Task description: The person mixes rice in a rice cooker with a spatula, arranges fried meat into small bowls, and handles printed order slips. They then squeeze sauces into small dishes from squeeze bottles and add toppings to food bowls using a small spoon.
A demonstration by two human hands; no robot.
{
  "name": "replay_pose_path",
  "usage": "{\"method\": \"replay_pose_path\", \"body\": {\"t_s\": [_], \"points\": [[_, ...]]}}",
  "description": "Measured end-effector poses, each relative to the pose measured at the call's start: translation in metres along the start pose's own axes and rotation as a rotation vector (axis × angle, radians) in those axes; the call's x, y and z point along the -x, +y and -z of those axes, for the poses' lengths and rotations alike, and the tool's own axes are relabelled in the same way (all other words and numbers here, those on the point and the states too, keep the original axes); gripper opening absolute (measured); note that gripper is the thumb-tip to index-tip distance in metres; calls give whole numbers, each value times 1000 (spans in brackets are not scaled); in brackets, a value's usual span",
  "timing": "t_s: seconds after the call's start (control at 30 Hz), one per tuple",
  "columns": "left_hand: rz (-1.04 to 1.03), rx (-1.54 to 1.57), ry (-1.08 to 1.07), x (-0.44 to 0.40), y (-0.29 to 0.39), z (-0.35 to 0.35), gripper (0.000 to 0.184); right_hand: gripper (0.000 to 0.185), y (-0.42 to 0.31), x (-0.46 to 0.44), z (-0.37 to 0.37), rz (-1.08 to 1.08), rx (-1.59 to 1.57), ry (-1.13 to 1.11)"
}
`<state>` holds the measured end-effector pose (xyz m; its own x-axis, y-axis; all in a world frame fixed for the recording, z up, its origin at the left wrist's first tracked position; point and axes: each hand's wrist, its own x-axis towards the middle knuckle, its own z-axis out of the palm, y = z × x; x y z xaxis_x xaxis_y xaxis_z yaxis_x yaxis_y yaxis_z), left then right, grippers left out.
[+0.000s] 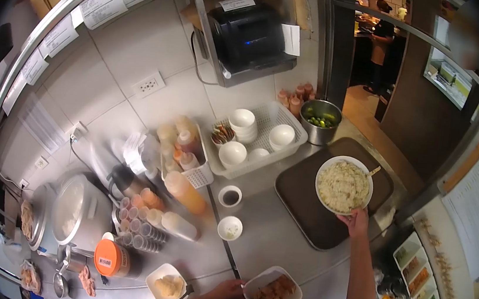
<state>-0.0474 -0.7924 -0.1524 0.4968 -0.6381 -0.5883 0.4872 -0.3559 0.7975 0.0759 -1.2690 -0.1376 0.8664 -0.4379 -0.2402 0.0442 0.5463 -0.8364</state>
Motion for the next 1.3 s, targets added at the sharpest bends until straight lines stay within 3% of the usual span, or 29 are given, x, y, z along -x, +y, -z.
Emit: {"method": "replay_pose_path", "body": {"t_s": [0.1, 0.17, 0.27, 0.33, 0.43, 0.5, 0.6, 0.7, 0.77, 0.9, 1.0, 1.07, 1.17, 1.2, 1.3], "points": [[-22, -328, 29, 1, 23, 7, 42, 44, 22, -85, -3, -40, -107, -36], [77, -222, 70, 2, 28, 14, 42, 48, 51, -135, 4, -39, -203, -39], [93, -197, 134, 3, 2, 8, 42, 45, 59, -173, -9, 153, -346, -226], [66, -150, 161, 2, 12, 5, 41, 45, 51, -194, 6, 20, -273, -138], [101, -21, 128, -3, 2, 6, 41, 37, 9, -126, -36, 4, -68, -9], [7, 5, 178, 0, 5, 3, 32, 32, -6, -75, -36, -13, 139, 39], [26, -226, 337, 25, 14, 5, 29, 32, -8, 30, -24, -87, 537, 35], [261, -109, 505, 76, -16, 15, 25, 35, 25, 149, 8, -118, 869, 217], [247, -113, 564, 110, -80, 17, 26, 36, 54, 234, 6, -226, 563, 160], [-137, -573, 623, 182, -224, 21, 27, 61, 97, 333, -29, -446, 419, 15], [-221, -636, 809, 235, -264, 19, 28, 65, 106, 348, -46, -549, 424, -79], [-203, -387, 1106, 235, -254, 9, 23, 62, 118, 348, -51, -483, 260, -42], [-122, 525, 1021, 230, -194, 27, 41, 57, 126, 348, -46, -411, 178, -34], [-127, 637, 992, 226, -172, 28, 50, 56, 125, 346, -46, -395, 180, -49], [-219, 512, 967, 208, -149, 24, 46, 52, 121, 340, -48, -402, 206, -37]]}}
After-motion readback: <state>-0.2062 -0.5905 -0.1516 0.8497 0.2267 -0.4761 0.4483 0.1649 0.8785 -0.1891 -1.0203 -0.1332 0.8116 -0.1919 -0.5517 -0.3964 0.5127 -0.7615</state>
